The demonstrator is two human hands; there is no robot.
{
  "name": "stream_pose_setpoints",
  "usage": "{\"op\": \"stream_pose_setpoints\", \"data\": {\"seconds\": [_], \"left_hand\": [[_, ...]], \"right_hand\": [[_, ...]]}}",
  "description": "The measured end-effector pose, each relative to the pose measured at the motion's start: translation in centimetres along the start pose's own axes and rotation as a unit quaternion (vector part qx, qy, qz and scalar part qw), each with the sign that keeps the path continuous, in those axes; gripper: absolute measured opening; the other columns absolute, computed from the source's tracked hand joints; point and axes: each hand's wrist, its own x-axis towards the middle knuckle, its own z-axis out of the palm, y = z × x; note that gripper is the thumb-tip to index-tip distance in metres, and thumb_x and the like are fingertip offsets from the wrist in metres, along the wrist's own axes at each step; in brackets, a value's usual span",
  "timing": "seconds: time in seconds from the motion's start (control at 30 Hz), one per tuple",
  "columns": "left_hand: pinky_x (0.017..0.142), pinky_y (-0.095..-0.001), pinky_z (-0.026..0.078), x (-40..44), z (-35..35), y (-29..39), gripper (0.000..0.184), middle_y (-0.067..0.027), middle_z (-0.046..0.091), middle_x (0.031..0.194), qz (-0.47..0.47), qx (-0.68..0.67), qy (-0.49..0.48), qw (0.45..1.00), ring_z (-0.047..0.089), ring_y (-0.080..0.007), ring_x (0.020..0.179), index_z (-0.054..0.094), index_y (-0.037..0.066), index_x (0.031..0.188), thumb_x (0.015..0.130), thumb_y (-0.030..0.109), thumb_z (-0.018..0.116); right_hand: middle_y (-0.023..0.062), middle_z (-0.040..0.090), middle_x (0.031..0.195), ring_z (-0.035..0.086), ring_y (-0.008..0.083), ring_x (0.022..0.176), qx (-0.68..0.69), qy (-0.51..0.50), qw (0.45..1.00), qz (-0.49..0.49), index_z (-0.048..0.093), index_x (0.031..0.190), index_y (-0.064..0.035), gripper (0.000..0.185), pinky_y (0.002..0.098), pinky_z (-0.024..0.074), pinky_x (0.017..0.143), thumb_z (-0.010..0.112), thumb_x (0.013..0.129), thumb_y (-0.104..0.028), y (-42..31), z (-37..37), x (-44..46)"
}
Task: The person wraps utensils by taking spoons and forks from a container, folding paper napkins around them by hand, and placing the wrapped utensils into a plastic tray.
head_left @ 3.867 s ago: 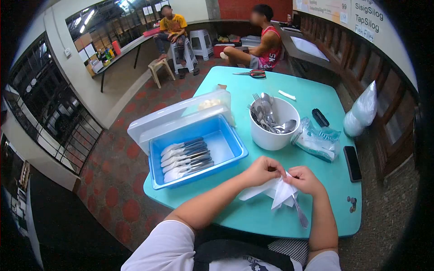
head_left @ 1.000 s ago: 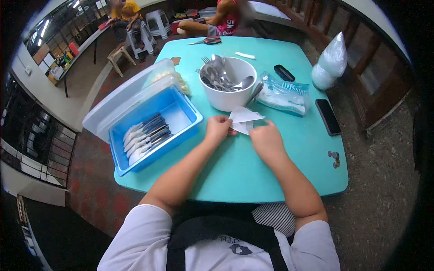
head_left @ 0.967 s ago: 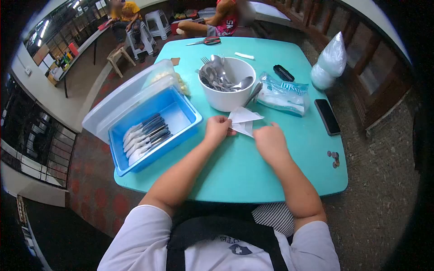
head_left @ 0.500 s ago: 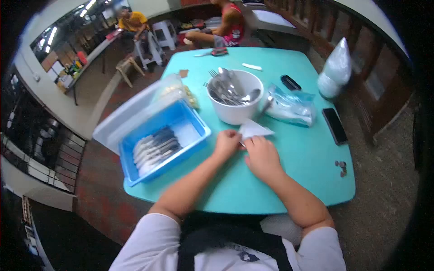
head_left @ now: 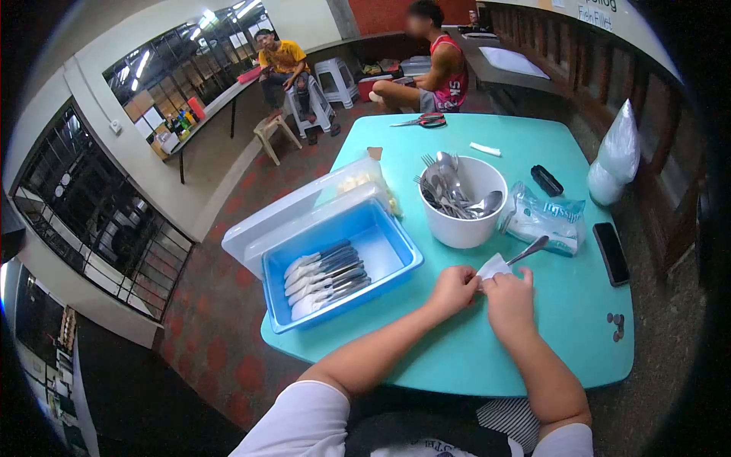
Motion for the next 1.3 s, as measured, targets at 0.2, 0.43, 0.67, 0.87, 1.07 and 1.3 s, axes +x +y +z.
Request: {"op": "stream_pose_setpoints", "data": {"seconds": [0.2, 0.43, 0.67, 0.87, 1.07, 1.3], "left_hand": [[0.056, -0.0401, 0.047, -0.4, 0.2, 0.0, 0.017, -0.0192, 0.061, 0.067, 0.132, 0.15, 0.01, 0.98, 0.061, -0.0277, 0.057, 0.063, -0.003, 0.079, 0.084, 0.013, 0.06], [0.063, -0.0466, 0.047, -2.0, -1.2, 1.9, 0.014, -0.0247, 0.061, 0.074, 0.181, 0.226, -0.051, 0.956, 0.059, -0.0423, 0.068, 0.063, -0.003, 0.078, 0.079, 0.011, 0.06], [0.063, -0.0453, 0.049, -2.3, -2.7, 2.7, 0.013, -0.0233, 0.061, 0.072, 0.19, 0.226, -0.118, 0.948, 0.061, -0.0394, 0.066, 0.064, -0.003, 0.077, 0.076, 0.01, 0.06], [0.054, -0.0365, 0.05, -2.6, -3.5, 3.9, 0.016, -0.017, 0.061, 0.065, 0.095, 0.158, -0.213, 0.959, 0.063, -0.0242, 0.053, 0.063, -0.004, 0.078, 0.082, 0.01, 0.058], [0.051, -0.0323, 0.049, -2.7, -3.1, 3.9, 0.017, -0.0125, 0.06, 0.063, 0.063, 0.103, -0.252, 0.96, 0.062, -0.0172, 0.051, 0.063, -0.004, 0.085, 0.086, 0.012, 0.056], [0.055, -0.0342, 0.047, -2.8, -2.4, 3.5, 0.016, -0.0129, 0.062, 0.065, 0.183, 0.124, -0.192, 0.956, 0.061, -0.0214, 0.056, 0.063, -0.002, 0.082, 0.084, 0.014, 0.061]], "right_hand": [[0.0062, 0.061, 0.072, 0.061, 0.022, 0.077, 0.039, 0.006, 0.999, -0.03, 0.061, 0.077, -0.0111, 0.009, 0.0505, 0.0369, 0.092, 0.053, 0.081, -0.013, 1.1, -1.1, 0.4], [0.006, 0.06, 0.073, 0.059, 0.0235, 0.079, 0.107, -0.029, 0.99, -0.093, 0.06, 0.081, -0.0118, 0.004, 0.0454, 0.0391, 0.089, 0.056, 0.079, -0.013, 2.4, -1.3, 0.4], [0.0051, 0.059, 0.077, 0.058, 0.0244, 0.08, 0.161, -0.007, 0.983, -0.093, 0.065, 0.084, -0.0109, 0.014, 0.0425, 0.0401, 0.082, 0.07, 0.071, -0.016, 2.6, -1.3, 0.7], [0.0072, 0.061, 0.082, 0.058, 0.0246, 0.085, 0.269, -0.107, 0.956, -0.053, 0.07, 0.085, -0.0103, 0.015, 0.0404, 0.0408, 0.083, 0.071, 0.073, -0.02, 3.3, -1.6, 0.7], [0.0176, 0.066, 0.08, 0.063, 0.0332, 0.074, 0.372, -0.254, 0.89, 0.071, 0.069, 0.086, -0.0047, 0.019, 0.0396, 0.0482, 0.07, 0.069, 0.075, -0.02, 4.0, -2.4, 0.9], [0.0205, 0.065, 0.077, 0.063, 0.035, 0.071, 0.345, -0.232, 0.908, 0.052, 0.069, 0.086, -0.0041, 0.02, 0.0398, 0.0486, 0.067, 0.069, 0.075, -0.021, 4.9, -2.7, 0.9]]}}
